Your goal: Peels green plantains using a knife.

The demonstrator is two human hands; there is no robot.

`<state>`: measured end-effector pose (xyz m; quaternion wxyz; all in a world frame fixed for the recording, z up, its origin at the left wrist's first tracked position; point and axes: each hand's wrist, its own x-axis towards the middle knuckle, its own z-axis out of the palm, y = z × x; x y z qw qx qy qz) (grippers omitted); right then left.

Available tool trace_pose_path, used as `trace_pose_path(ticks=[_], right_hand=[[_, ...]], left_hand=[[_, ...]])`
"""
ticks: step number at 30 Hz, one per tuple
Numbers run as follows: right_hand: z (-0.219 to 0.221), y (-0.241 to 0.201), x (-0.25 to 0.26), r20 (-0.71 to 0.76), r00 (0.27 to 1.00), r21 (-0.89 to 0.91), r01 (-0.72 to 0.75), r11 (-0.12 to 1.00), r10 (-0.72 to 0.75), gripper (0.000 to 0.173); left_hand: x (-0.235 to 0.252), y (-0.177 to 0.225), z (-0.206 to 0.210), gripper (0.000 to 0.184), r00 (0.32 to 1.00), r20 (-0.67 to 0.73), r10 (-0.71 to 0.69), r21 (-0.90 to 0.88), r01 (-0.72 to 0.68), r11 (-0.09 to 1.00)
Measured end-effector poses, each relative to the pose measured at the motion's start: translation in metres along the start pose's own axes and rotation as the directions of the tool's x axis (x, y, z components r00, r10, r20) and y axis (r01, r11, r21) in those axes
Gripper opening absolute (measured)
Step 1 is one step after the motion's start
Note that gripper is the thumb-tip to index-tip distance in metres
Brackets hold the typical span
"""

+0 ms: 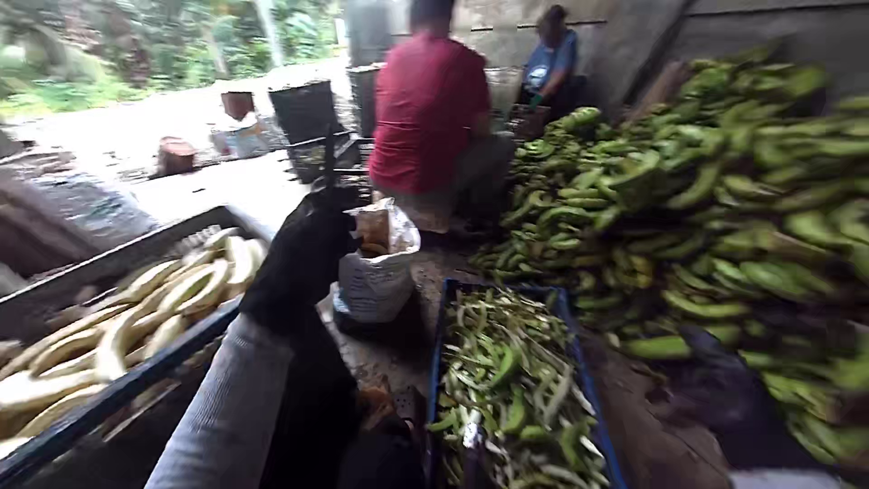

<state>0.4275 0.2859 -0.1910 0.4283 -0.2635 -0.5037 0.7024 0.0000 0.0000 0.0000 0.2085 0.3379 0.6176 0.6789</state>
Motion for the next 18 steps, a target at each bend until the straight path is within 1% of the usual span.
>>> trace_pose_path(ticks=[1, 2, 3, 4, 5, 7, 8, 9, 10, 12, 13, 15, 18], right_hand=[[0.005, -0.01, -0.006, -0.149, 0.989, 0.007, 0.019, 1.0, -0.018, 0.034], [0.02, -0.021, -0.008, -0.269, 0.963, -0.001, 0.031, 1.0, -0.03, 0.031], [0.034, -0.029, -0.008, -0.354, 0.934, -0.012, 0.037, 0.999, -0.039, 0.028], [0.041, -0.032, -0.007, -0.401, 0.914, -0.036, 0.056, 0.998, -0.066, 0.027], [0.038, -0.029, -0.004, -0.412, 0.905, -0.074, 0.08, 0.994, -0.104, 0.027], [0.025, -0.014, 0.0, -0.413, 0.894, -0.152, 0.124, 0.981, -0.177, 0.035], [0.018, -0.008, -0.001, -0.409, 0.89, -0.186, 0.134, 0.973, -0.2, 0.041], [0.011, 0.002, -0.003, -0.408, 0.889, -0.194, 0.137, 0.971, -0.207, 0.044], [0.005, 0.013, -0.006, -0.413, 0.89, -0.157, 0.138, 0.978, -0.192, 0.042], [-0.001, 0.032, -0.01, -0.388, 0.915, -0.04, 0.102, 0.994, -0.11, 0.036], [0.0, 0.035, -0.011, -0.367, 0.928, 0.015, 0.078, 0.997, -0.067, 0.033], [-0.001, 0.035, -0.012, -0.341, 0.939, 0.066, 0.063, 0.996, -0.037, 0.033], [-0.003, 0.027, -0.005, -0.376, 0.926, 0.171, 0.088, 0.981, -0.018, 0.031]], left_hand=[[-0.01, -0.021, 0.028, 0.038, 0.99, 0.131, 0.041, 0.001, -0.042, 0.999], [-0.017, -0.045, 0.061, 0.042, 0.974, 0.223, 0.05, -0.037, -0.043, 0.998], [-0.026, -0.069, 0.098, 0.042, 0.958, 0.284, 0.037, -0.09, -0.012, 0.996], [-0.038, -0.092, 0.135, 0.041, 0.946, 0.322, 0.037, -0.113, -0.001, 0.994], [-0.055, -0.113, 0.17, 0.042, 0.941, 0.336, 0.037, -0.124, 0.005, 0.992], [-0.09, -0.146, 0.228, 0.043, 0.942, 0.336, 0.021, -0.11, 0.017, 0.994], [-0.106, -0.157, 0.249, 0.044, 0.936, 0.353, 0.006, -0.083, 0.025, 0.996], [-0.119, -0.166, 0.265, 0.044, 0.916, 0.4, 0.0, -0.068, 0.03, 0.997], [-0.13, -0.174, 0.275, 0.044, 0.889, 0.457, 0.011, -0.054, 0.016, 0.998], [-0.136, -0.188, 0.288, 0.046, 0.848, 0.529, 0.039, 0.007, -0.05, 0.999], [-0.135, -0.194, 0.294, 0.046, 0.836, 0.548, 0.023, 0.035, -0.05, 0.998], [-0.134, -0.199, 0.306, 0.05, 0.822, 0.567, -0.053, 0.079, 0.01, 0.997], [-0.128, -0.203, 0.322, 0.06, 0.809, 0.578, -0.109, 0.11, 0.054, 0.992]])
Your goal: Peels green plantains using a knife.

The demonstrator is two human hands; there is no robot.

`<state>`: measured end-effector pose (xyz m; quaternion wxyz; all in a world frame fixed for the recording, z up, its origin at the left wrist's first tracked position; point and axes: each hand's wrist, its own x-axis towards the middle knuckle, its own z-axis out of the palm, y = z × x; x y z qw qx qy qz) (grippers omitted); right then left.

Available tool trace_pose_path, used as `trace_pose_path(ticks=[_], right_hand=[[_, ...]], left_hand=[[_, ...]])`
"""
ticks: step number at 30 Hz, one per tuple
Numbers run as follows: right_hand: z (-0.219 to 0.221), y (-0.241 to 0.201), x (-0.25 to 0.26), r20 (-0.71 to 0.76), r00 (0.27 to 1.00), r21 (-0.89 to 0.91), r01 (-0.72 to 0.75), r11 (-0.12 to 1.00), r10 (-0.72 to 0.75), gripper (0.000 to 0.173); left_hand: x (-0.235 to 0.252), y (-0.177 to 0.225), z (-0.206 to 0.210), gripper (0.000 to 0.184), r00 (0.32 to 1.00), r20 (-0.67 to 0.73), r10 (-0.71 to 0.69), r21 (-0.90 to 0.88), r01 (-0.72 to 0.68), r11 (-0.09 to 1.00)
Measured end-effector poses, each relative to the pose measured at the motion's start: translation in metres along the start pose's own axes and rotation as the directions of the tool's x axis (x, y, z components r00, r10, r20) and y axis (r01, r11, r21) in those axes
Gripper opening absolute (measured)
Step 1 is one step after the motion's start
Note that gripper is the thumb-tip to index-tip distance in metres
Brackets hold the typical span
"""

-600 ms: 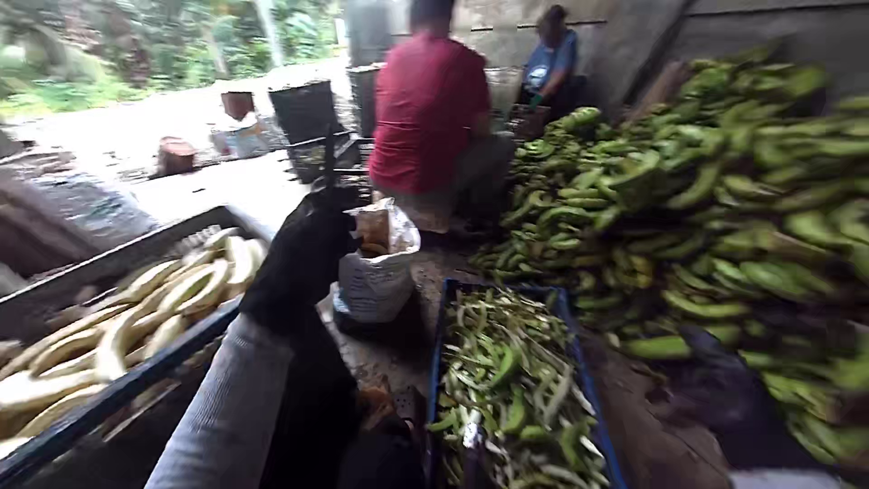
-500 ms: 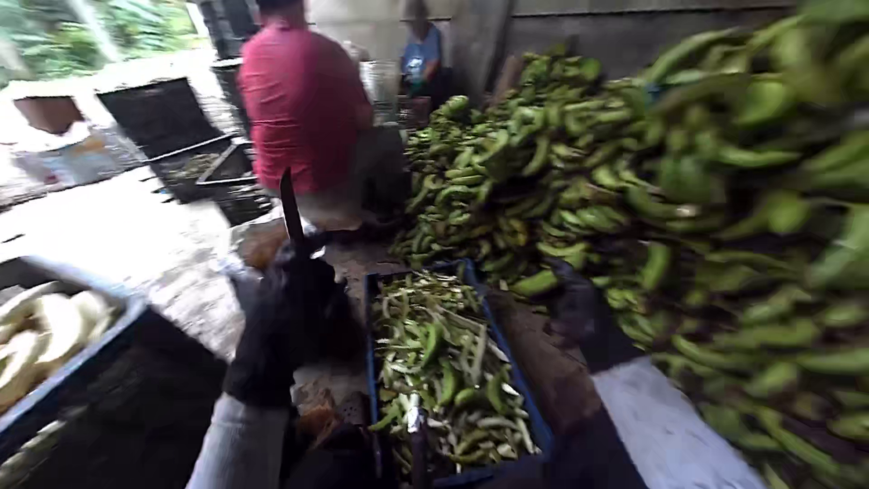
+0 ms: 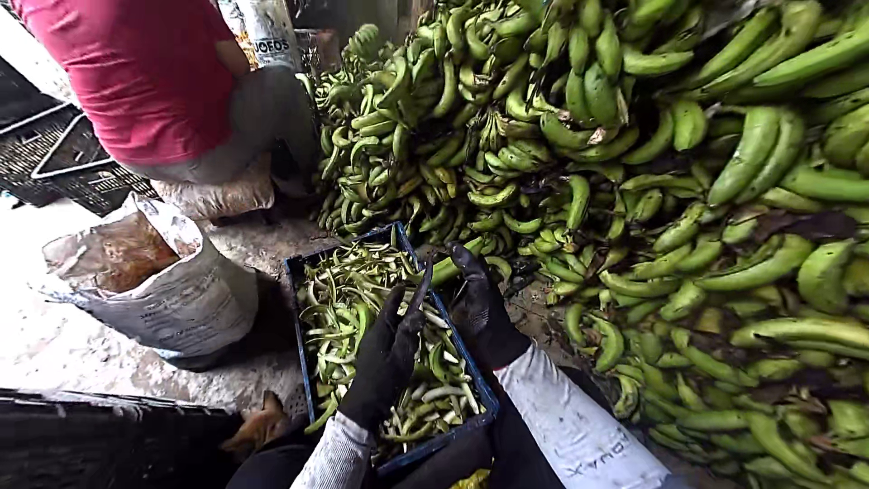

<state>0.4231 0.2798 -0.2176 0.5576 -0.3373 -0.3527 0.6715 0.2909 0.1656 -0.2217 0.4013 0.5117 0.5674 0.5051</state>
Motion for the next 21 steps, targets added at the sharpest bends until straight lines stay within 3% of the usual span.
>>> trace_pose_path(ticks=[10, 16, 21], right_hand=[[-0.012, 0.003, 0.004, 0.056, 0.991, 0.162, -0.129, 0.978, 0.122, 0.028], [0.0, 0.005, -0.002, -0.009, 0.988, 0.164, -0.154, 0.974, 0.157, 0.024], [0.01, 0.008, -0.008, -0.004, 0.999, 0.111, -0.041, 0.993, 0.041, 0.031]], left_hand=[[0.02, -0.003, 0.012, 0.064, 0.999, 0.053, 0.003, -0.026, -0.002, 1.0], [0.017, -0.002, 0.008, 0.06, 0.998, 0.051, -0.027, -0.043, 0.029, 0.999], [0.013, 0.003, 0.012, 0.053, 0.999, -0.009, -0.048, -0.285, 0.043, 0.957]])
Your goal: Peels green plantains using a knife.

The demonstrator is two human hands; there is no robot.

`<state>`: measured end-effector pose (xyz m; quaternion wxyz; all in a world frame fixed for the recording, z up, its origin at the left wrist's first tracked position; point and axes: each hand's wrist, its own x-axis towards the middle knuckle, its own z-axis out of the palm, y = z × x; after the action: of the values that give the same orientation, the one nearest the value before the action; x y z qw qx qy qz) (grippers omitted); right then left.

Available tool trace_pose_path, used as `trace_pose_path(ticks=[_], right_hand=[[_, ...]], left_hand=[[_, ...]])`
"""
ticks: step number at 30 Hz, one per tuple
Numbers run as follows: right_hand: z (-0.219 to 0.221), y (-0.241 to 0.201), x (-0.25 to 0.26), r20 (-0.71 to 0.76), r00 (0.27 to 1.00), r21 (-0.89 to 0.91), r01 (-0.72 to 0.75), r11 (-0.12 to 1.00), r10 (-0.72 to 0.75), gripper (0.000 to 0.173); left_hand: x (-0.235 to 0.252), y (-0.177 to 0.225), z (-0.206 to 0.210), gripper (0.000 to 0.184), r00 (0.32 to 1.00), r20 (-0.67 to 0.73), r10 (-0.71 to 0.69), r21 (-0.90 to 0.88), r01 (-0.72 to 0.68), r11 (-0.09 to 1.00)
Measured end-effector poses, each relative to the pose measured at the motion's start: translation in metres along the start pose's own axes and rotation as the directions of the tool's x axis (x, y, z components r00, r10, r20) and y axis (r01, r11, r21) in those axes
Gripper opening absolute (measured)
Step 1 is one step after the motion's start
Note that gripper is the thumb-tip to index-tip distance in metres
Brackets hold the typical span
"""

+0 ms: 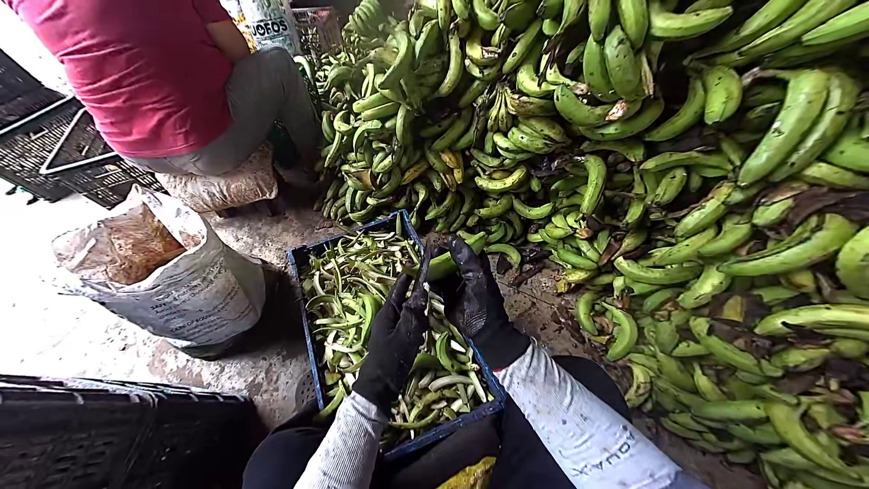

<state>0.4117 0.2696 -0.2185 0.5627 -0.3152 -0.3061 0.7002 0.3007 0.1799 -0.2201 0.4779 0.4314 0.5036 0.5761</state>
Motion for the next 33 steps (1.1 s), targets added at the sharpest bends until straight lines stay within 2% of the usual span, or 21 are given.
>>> trace_pose_path(ticks=[5, 7, 9, 11, 12, 13, 14, 15, 16, 17, 18, 20, 23, 25, 27, 29, 31, 32, 33], right_hand=[[0.003, 0.006, -0.005, 0.012, 0.989, -0.104, 0.149, 0.983, -0.149, 0.045], [0.004, 0.009, -0.007, 0.03, 0.979, -0.122, 0.202, 0.972, -0.2, 0.045], [0.006, 0.008, -0.008, 0.063, 0.982, -0.1, 0.186, 0.977, -0.181, 0.042], [0.004, 0.008, -0.004, 0.097, 0.992, -0.04, 0.084, 0.996, -0.079, 0.038], [0.001, 0.009, -0.002, 0.092, 0.996, -0.019, 0.021, 1.0, -0.02, 0.036], [-0.003, 0.011, 0.002, 0.08, 0.996, -0.019, -0.037, 0.999, 0.038, 0.031], [-0.009, 0.014, 0.006, 0.075, 0.993, -0.039, -0.088, 0.995, 0.091, 0.03], [-0.016, 0.016, 0.01, 0.063, 0.988, -0.061, -0.136, 0.989, 0.14, 0.031], [-0.021, 0.017, 0.013, 0.051, 0.98, -0.064, -0.191, 0.98, 0.194, 0.033], [-0.025, 0.015, 0.016, 0.049, 0.967, -0.073, -0.246, 0.966, 0.25, 0.033], [-0.029, 0.012, 0.017, 0.072, 0.952, -0.095, -0.29, 0.952, 0.297, 0.032], [-0.034, 0.004, 0.018, 0.187, 0.911, -0.177, -0.336, 0.925, 0.367, 0.031], [-0.045, -0.001, 0.02, 0.397, 0.826, -0.294, -0.299, 0.908, 0.4, 0.034], [-0.049, -0.011, 0.015, 0.487, 0.733, -0.395, -0.3, 0.868, 0.475, 0.037], [-0.05, -0.023, 0.009, 0.564, 0.606, -0.472, -0.321, 0.821, 0.561, 0.039], [-0.054, -0.034, 0.006, 0.598, 0.498, -0.533, -0.338, 0.776, 0.628, 0.038], [-0.061, -0.045, 0.007, 0.606, 0.43, -0.594, -0.315, 0.74, 0.669, 0.036], [-0.07, -0.051, 0.01, 0.609, 0.408, -0.615, -0.3, 0.73, 0.68, 0.041], [-0.08, -0.058, 0.013, 0.585, 0.419, -0.645, -0.279, 0.712, 0.694, 0.046]], left_hand=[[-0.001, 0.0, 0.001, 0.042, 0.998, -0.023, -0.052, -0.175, 0.047, 0.983], [0.0, 0.0, 0.0, 0.036, 0.995, -0.042, -0.094, -0.214, 0.083, 0.973], [0.0, 0.0, -0.003, 0.033, 0.995, -0.053, -0.083, -0.194, 0.071, 0.978], [-0.001, 0.0, -0.005, 0.032, 0.997, -0.07, 0.037, -0.008, -0.038, 0.999], [-0.001, -0.005, -0.009, 0.033, 0.988, -0.057, 0.143, 0.188, -0.13, 0.974], [-0.001, -0.01, -0.013, 0.035, 0.971, -0.013, 0.238, 0.402, -0.213, 0.891], [-0.002, -0.013, -0.015, 0.036, 0.961, 0.036, 0.274, 0.537, -0.25, 0.806], [-0.005, -0.012, -0.015, 0.037, 0.972, 0.07, 0.226, 0.55, -0.227, 0.804], [-0.008, -0.008, -0.014, 0.038, 0.989, 0.096, 0.111, 0.457, -0.143, 0.878], [-0.011, -0.002, -0.014, 0.038, 0.99, 0.137, -0.017, 0.276, -0.022, 0.961], [-0.013, 0.003, -0.015, 0.038, 0.973, 0.202, -0.114, 0.094, 0.097, 0.991], [-0.017, 0.007, -0.023, 0.044, 0.927, 0.315, -0.202, -0.119, 0.25, 0.961], [-0.019, 0.008, -0.034, 0.052, 0.927, 0.312, -0.207, -0.165, 0.268, 0.949], [-0.019, 0.01, -0.042, 0.052, 0.95, 0.238, -0.2, -0.143, 0.238, 0.961], [-0.017, 0.018, -0.05, 0.05, 0.973, 0.159, -0.167, -0.094, 0.184, 0.978], [-0.018, 0.028, -0.058, 0.05, 0.987, 0.099, -0.13, -0.056, 0.136, 0.989], [-0.022, 0.035, -0.066, 0.045, 0.995, 0.036, -0.088, -0.035, 0.089, 0.995], [-0.025, 0.04, -0.076, 0.036, 0.999, -0.021, -0.036, -0.034, 0.035, 0.999], [-0.026, 0.047, -0.092, 0.034, 0.998, -0.052, 0.043, -0.039, -0.045, 0.998]])
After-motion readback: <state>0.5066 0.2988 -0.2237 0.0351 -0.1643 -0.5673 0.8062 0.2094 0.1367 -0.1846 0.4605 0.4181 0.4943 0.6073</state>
